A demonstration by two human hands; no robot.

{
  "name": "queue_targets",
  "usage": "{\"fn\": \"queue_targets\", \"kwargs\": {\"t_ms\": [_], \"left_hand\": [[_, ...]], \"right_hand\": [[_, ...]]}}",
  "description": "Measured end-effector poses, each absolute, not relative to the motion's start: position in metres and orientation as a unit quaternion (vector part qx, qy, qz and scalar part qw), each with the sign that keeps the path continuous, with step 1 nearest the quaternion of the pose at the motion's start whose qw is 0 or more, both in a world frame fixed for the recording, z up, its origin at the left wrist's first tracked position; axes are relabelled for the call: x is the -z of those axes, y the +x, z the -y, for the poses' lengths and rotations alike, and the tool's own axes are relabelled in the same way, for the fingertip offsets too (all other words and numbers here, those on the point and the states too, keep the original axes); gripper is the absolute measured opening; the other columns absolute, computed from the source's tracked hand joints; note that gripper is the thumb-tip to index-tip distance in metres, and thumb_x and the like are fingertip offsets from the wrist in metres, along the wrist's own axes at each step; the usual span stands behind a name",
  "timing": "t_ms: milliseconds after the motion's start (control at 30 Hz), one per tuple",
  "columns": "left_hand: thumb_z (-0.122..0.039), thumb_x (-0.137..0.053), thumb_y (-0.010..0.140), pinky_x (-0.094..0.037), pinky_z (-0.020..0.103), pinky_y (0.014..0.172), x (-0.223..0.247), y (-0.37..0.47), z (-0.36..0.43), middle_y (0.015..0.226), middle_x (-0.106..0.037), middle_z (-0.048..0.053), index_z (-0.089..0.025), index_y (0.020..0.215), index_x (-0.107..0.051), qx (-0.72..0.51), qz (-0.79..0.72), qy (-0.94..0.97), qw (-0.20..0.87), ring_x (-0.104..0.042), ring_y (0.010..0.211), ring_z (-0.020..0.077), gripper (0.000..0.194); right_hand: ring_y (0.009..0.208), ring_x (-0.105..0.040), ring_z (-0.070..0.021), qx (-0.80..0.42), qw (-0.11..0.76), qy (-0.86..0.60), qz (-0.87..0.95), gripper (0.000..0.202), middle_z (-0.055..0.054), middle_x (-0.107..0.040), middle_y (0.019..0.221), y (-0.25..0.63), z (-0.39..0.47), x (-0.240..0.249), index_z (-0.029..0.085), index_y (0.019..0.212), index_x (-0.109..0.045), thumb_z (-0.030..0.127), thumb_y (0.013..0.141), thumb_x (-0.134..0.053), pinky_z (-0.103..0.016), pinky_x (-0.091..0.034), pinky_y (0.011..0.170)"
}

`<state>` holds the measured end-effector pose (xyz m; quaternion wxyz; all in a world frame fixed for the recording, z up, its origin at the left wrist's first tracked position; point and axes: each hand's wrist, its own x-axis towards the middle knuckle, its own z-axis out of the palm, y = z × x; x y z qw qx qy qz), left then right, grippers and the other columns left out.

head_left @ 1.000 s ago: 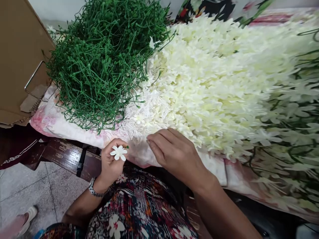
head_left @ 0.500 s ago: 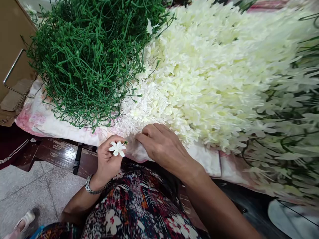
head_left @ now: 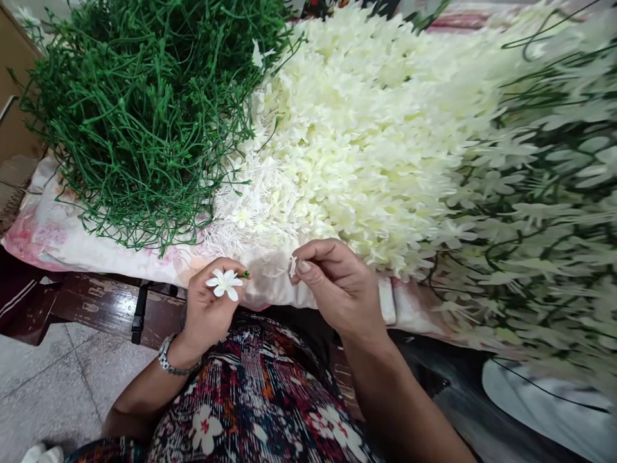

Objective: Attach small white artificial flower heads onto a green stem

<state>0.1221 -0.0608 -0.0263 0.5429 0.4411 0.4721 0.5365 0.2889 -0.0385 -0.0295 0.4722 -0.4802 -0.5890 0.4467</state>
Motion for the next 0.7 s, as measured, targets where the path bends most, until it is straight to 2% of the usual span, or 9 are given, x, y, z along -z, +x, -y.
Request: {"fn": "queue_targets", "kwargs": {"t_ms": [100,233,400,600,700], "left_hand": [[-0.016,-0.059,0.072,-0.033,0.018,0.050,0.025,0.139,0.058,0.065,-0.053,-0.001,-0.016,0.075,-0.060,-0.517,-0.440,0.427,0.597,-0.042,0.054,0.0060,0.004],[-0.019,-0.063,0.069,-0.037,0.019,0.055,0.024,0.161,0.056,0.067,-0.055,-0.001,-0.016,0.074,-0.059,-0.504,-0.435,0.435,0.607,-0.047,0.059,0.0078,0.007],[-0.019,-0.058,0.072,-0.036,0.018,0.050,0.018,0.169,0.053,0.058,-0.048,-0.003,-0.015,0.066,-0.055,-0.486,-0.486,0.488,0.538,-0.042,0.053,0.0069,0.007],[-0.009,-0.051,0.072,-0.035,0.018,0.052,0.017,0.167,0.052,0.061,-0.047,-0.003,-0.016,0.071,-0.051,-0.449,-0.493,0.592,0.453,-0.042,0.056,0.0072,0.008],[-0.005,-0.049,0.070,-0.036,0.018,0.054,0.017,0.169,0.052,0.063,-0.049,-0.003,-0.017,0.072,-0.051,-0.429,-0.481,0.631,0.432,-0.044,0.057,0.0075,0.012]], "right_hand": [[0.056,-0.051,-0.0066,-0.528,0.525,-0.462,0.482,0.012,0.003,-0.051,0.069,0.290,0.044,0.034,0.021,0.089,-0.052,0.024,0.078,-0.053,-0.021,-0.041,0.052],[0.058,-0.052,-0.0063,-0.519,0.556,-0.457,0.461,0.005,0.004,-0.054,0.067,0.287,0.050,0.035,0.022,0.082,-0.055,0.021,0.077,-0.054,-0.020,-0.043,0.055],[0.066,-0.054,-0.0081,-0.441,0.513,-0.506,0.535,0.005,0.001,-0.057,0.072,0.289,0.058,0.029,0.020,0.080,-0.056,0.019,0.078,-0.052,-0.020,-0.044,0.059],[0.072,-0.055,-0.0096,-0.357,0.472,-0.478,0.649,0.020,-0.002,-0.058,0.080,0.298,0.061,0.022,0.020,0.094,-0.055,0.011,0.078,-0.049,-0.022,-0.046,0.061],[0.069,-0.056,-0.0092,-0.334,0.473,-0.464,0.671,0.019,-0.001,-0.059,0.077,0.303,0.062,0.022,0.020,0.092,-0.054,0.010,0.076,-0.051,-0.021,-0.046,0.060]]}}
